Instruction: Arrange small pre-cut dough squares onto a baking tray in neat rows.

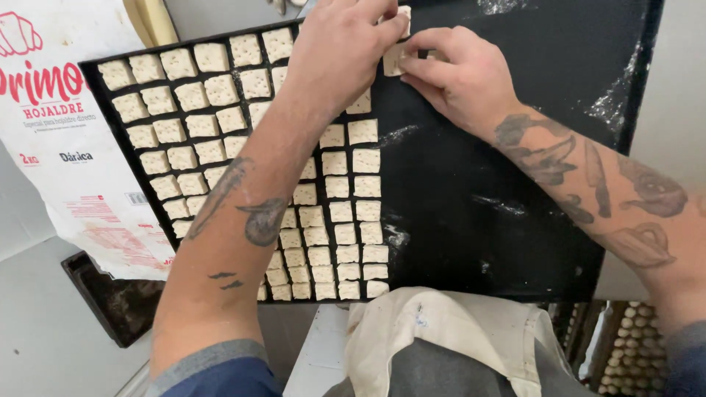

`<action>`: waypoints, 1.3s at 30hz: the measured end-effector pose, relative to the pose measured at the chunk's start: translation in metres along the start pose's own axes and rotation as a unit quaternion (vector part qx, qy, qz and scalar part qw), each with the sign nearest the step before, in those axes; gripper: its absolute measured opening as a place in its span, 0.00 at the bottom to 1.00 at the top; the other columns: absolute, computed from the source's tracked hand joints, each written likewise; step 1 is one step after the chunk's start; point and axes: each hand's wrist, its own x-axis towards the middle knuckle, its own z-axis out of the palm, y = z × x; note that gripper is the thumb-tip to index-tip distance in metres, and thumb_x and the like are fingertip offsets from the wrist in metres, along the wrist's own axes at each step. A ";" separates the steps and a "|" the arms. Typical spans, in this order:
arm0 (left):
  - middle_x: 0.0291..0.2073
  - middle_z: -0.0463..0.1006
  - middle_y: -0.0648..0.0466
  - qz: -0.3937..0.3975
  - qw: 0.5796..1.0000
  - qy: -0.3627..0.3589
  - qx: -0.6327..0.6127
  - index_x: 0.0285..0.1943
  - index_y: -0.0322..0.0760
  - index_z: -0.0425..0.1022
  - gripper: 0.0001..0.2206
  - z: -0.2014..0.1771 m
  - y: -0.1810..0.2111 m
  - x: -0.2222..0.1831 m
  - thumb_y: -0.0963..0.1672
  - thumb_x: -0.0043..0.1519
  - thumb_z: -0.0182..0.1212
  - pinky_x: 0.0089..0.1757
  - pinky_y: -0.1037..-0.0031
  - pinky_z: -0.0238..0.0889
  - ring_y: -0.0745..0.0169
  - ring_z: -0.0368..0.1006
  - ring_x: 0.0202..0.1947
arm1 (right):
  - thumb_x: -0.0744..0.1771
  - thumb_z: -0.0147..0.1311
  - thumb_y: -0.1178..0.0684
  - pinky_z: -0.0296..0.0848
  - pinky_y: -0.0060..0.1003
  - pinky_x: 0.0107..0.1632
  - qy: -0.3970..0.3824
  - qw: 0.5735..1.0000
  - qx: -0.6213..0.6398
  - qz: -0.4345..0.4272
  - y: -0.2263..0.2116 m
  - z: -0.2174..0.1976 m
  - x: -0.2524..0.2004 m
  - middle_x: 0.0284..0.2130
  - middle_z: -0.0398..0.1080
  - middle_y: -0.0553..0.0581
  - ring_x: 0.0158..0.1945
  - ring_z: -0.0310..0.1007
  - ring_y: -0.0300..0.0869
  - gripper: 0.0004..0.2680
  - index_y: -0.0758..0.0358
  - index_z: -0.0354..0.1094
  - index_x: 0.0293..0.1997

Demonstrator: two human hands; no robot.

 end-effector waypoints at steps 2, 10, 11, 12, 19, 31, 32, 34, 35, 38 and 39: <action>0.48 0.82 0.62 0.014 0.999 -0.002 0.029 0.54 0.43 0.87 0.15 -0.002 0.000 0.002 0.39 0.58 0.74 0.37 0.61 0.69 0.54 0.79 0.43 | 0.80 0.71 0.59 0.79 0.47 0.51 0.005 1.000 -0.004 -0.010 0.001 0.003 0.003 0.62 0.84 0.57 0.49 0.80 0.54 0.03 0.61 0.87 0.62; 0.57 0.75 0.37 -0.228 0.917 0.006 -0.326 0.64 0.32 0.77 0.23 -0.076 0.033 -0.004 0.32 0.58 0.52 0.57 0.54 0.73 0.38 0.71 0.61 | 0.70 0.83 0.60 0.70 0.51 0.76 -0.040 0.958 0.168 0.227 -0.026 -0.044 -0.006 0.65 0.67 0.69 0.71 0.70 0.58 0.19 0.72 0.76 0.66; 0.57 0.75 0.37 -0.226 0.917 0.006 -0.328 0.64 0.32 0.77 0.23 -0.069 0.040 -0.012 0.32 0.58 0.52 0.57 0.54 0.73 0.38 0.71 0.61 | 0.70 0.83 0.60 0.70 0.51 0.76 -0.039 0.958 0.166 0.230 -0.034 -0.045 -0.015 0.65 0.67 0.69 0.71 0.70 0.58 0.19 0.72 0.76 0.66; 0.56 0.73 0.41 -0.200 0.933 -0.021 -0.297 0.70 0.34 0.77 0.24 -0.061 0.045 -0.019 0.35 0.62 0.63 0.53 0.63 0.75 0.46 0.70 0.56 | 0.70 0.76 0.62 0.68 0.50 0.75 -0.045 0.953 0.171 0.247 -0.039 -0.046 -0.022 0.63 0.63 0.67 0.70 0.66 0.57 0.18 0.71 0.76 0.68; 0.52 0.82 0.54 -0.081 0.989 -0.042 -0.119 0.52 0.40 0.81 0.13 -0.021 0.070 -0.047 0.45 0.66 0.83 0.50 0.54 0.70 0.45 0.71 0.49 | 0.70 0.76 0.56 0.76 0.41 0.62 -0.118 0.931 0.197 0.285 -0.090 -0.041 -0.042 0.59 0.73 0.62 0.63 0.75 0.50 0.18 0.63 0.75 0.68; 0.50 0.78 0.53 -0.065 0.993 -0.051 -0.086 0.46 0.41 0.85 0.04 -0.021 0.069 -0.056 0.39 0.68 0.66 0.47 0.51 0.69 0.44 0.70 0.47 | 0.75 0.73 0.59 0.75 0.53 0.69 -0.033 0.988 0.099 0.114 -0.091 -0.004 -0.041 0.59 0.82 0.64 0.61 0.81 0.59 0.09 0.69 0.77 0.59; 0.50 0.78 0.53 -0.065 0.993 -0.051 -0.086 0.46 0.41 0.85 0.04 -0.016 0.068 -0.056 0.39 0.68 0.66 0.47 0.51 0.69 0.44 0.70 0.47 | 0.75 0.73 0.59 0.75 0.53 0.69 -0.032 0.988 0.099 0.114 -0.092 0.000 -0.045 0.59 0.82 0.64 0.61 0.81 0.59 0.09 0.69 0.77 0.59; 0.49 0.75 0.53 -0.069 0.992 -0.040 -0.100 0.43 0.37 0.86 0.03 -0.008 0.068 -0.055 0.38 0.66 0.69 0.45 0.53 0.69 0.45 0.68 0.47 | 0.75 0.76 0.58 0.78 0.51 0.61 0.004 0.992 0.042 0.118 -0.092 0.007 -0.052 0.61 0.78 0.64 0.54 0.76 0.55 0.07 0.68 0.83 0.57; 0.49 0.75 0.53 -0.067 0.992 -0.039 -0.098 0.43 0.37 0.86 0.03 -0.007 0.072 -0.055 0.38 0.66 0.69 0.45 0.53 0.69 0.45 0.68 0.47 | 0.75 0.76 0.58 0.78 0.51 0.61 0.006 0.992 0.041 0.116 -0.096 0.006 -0.049 0.61 0.78 0.64 0.54 0.76 0.55 0.07 0.68 0.83 0.57; 0.49 0.77 0.52 0.005 0.994 -0.064 0.090 0.54 0.41 0.85 0.08 -0.010 0.087 -0.056 0.45 0.69 0.69 0.47 0.60 0.70 0.51 0.74 0.47 | 0.78 0.69 0.57 0.73 0.55 0.50 -0.032 0.994 -0.043 0.099 -0.106 0.004 -0.048 0.55 0.80 0.65 0.48 0.76 0.60 0.05 0.65 0.80 0.59; 0.54 0.78 0.53 -0.002 0.988 -0.085 0.128 0.61 0.39 0.84 0.12 -0.015 0.094 -0.059 0.44 0.70 0.66 0.48 0.63 0.71 0.54 0.75 0.47 | 0.76 0.66 0.58 0.72 0.54 0.45 -0.055 0.990 -0.091 0.093 -0.110 0.006 -0.053 0.59 0.79 0.62 0.44 0.75 0.58 0.06 0.63 0.79 0.61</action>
